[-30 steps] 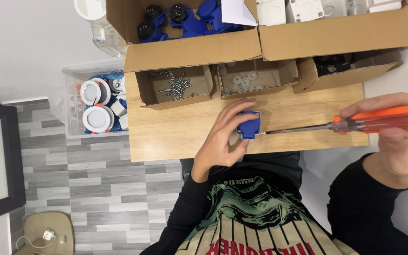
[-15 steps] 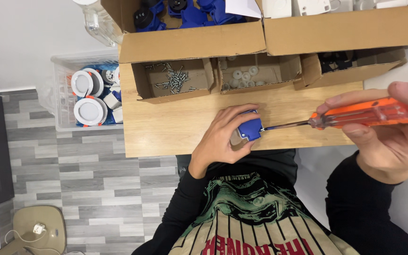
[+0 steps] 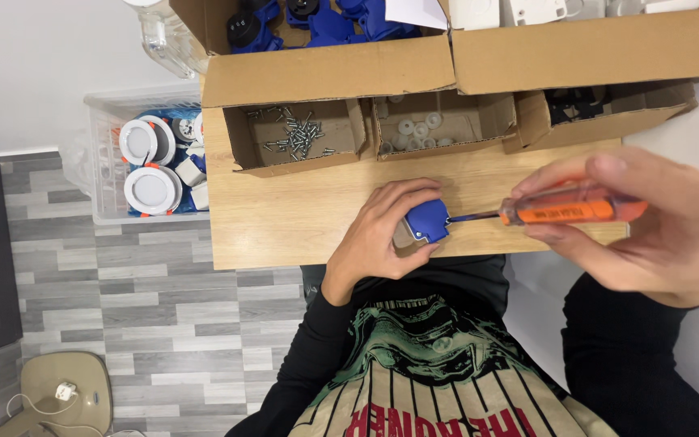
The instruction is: The person assembles a blue electrical socket by inserting a white plastic insert and securing it with screws using an orange screwdriver. They then place the completed unit into a plastic bin and begin assembling a second unit.
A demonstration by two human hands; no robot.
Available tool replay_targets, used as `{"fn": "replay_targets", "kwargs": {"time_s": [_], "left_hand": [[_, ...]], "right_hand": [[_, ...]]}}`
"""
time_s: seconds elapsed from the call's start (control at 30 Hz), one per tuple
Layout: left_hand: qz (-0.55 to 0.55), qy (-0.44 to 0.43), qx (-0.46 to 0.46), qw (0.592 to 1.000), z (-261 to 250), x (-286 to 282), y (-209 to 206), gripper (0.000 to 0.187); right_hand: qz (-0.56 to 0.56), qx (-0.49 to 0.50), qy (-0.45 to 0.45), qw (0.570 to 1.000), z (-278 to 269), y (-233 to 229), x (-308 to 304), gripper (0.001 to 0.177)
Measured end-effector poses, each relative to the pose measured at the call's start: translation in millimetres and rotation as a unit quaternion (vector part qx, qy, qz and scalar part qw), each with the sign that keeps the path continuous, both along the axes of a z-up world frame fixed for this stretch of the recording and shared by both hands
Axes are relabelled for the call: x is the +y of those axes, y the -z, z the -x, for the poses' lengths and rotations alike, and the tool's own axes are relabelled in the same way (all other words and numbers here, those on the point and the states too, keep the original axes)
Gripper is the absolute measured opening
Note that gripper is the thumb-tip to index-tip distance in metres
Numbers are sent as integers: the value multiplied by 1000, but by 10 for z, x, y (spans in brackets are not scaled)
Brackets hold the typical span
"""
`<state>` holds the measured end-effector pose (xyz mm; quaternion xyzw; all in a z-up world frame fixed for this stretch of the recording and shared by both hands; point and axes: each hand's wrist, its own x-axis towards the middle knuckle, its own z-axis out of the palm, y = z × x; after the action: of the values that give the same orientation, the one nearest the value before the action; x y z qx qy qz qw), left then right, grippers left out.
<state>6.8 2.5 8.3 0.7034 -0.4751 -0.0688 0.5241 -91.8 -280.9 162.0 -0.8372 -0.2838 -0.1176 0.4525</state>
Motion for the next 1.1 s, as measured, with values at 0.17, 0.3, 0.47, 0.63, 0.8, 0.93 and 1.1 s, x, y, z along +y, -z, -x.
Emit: {"fn": "replay_targets", "kwargs": {"time_s": [0.17, 0.3, 0.47, 0.63, 0.8, 0.93, 1.1], "left_hand": [[0, 0, -1, 1000, 2, -6, -5, 60], [1, 1, -4, 1000, 1, -11, 7, 60], [4, 2, -4, 1000, -5, -14, -20, 59], [0, -2, 0, 1000, -5, -12, -25, 57], [-1, -1, -2, 1000, -5, -12, -3, 59], [-3, -2, 0, 1000, -4, -16, -15, 59], [-3, -1, -3, 1000, -8, -18, 6, 59]], "right_hand": [[-14, -55, 175, 983, 24, 319, 156, 80], [21, -128, 178, 976, -90, 373, 190, 75], [70, -178, 178, 965, -154, 285, 224, 74], [-65, 66, -84, 992, -37, -66, 78, 66], [69, 79, -57, 993, 24, -16, -35, 64], [33, 106, -43, 993, -66, -231, 86, 90], [54, -83, 118, 988, -131, 28, 224, 70]]}}
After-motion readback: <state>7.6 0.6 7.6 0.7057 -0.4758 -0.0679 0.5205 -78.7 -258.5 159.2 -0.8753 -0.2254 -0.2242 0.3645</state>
